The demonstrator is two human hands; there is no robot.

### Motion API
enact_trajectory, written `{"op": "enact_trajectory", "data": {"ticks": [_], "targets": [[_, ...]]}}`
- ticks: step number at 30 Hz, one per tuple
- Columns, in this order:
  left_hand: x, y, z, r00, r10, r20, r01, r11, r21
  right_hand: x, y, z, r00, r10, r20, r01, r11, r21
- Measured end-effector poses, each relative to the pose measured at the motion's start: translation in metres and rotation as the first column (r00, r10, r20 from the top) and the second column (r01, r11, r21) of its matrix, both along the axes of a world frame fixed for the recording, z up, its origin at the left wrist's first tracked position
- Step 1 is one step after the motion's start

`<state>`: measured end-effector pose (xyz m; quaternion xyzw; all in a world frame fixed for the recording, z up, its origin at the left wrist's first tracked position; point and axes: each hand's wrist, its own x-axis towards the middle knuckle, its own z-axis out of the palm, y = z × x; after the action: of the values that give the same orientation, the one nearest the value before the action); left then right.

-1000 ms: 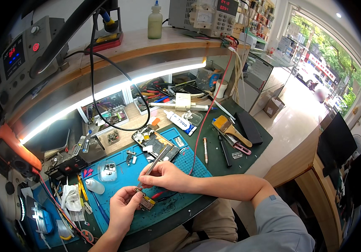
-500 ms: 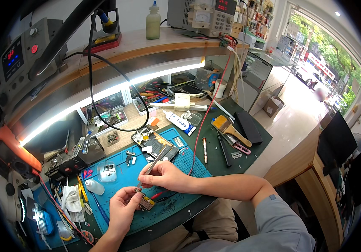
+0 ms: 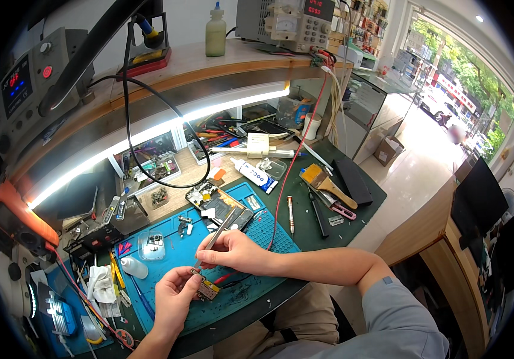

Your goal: The person uses tweezers to place a small electronic component onto a circuit board. They insert the board into a smartphone chassis, connect a battery, and power on the device. The person repeatedly removes and reinserts the board to test functionality, eventually connecting a charging cable to the phone.

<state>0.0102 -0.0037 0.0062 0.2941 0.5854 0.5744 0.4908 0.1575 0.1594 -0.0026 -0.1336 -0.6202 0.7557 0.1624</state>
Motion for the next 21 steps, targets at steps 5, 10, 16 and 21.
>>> {"op": "enact_trajectory", "data": {"ticks": [5,10,16,21], "targets": [[-0.001,-0.001,0.0,1.0,-0.011,-0.008,0.011,1.0,-0.001,0.003,0.001,0.01,1.0,-0.009,-0.006,0.009,0.999,0.037],[0.0,0.0,0.0,1.0,-0.011,0.0,0.011,1.0,-0.009,0.037,-0.002,0.047,0.996,-0.089,-0.013,0.09,0.99,0.109],[-0.003,-0.003,-0.002,1.0,-0.008,-0.017,0.009,1.0,0.012,0.123,0.009,0.057,0.714,-0.696,0.072,0.37,0.463,0.805],[0.003,0.005,-0.001,1.0,-0.026,-0.004,0.026,0.999,0.022,0.172,0.037,0.036,0.544,-0.82,0.179,0.172,0.318,0.932]]}}
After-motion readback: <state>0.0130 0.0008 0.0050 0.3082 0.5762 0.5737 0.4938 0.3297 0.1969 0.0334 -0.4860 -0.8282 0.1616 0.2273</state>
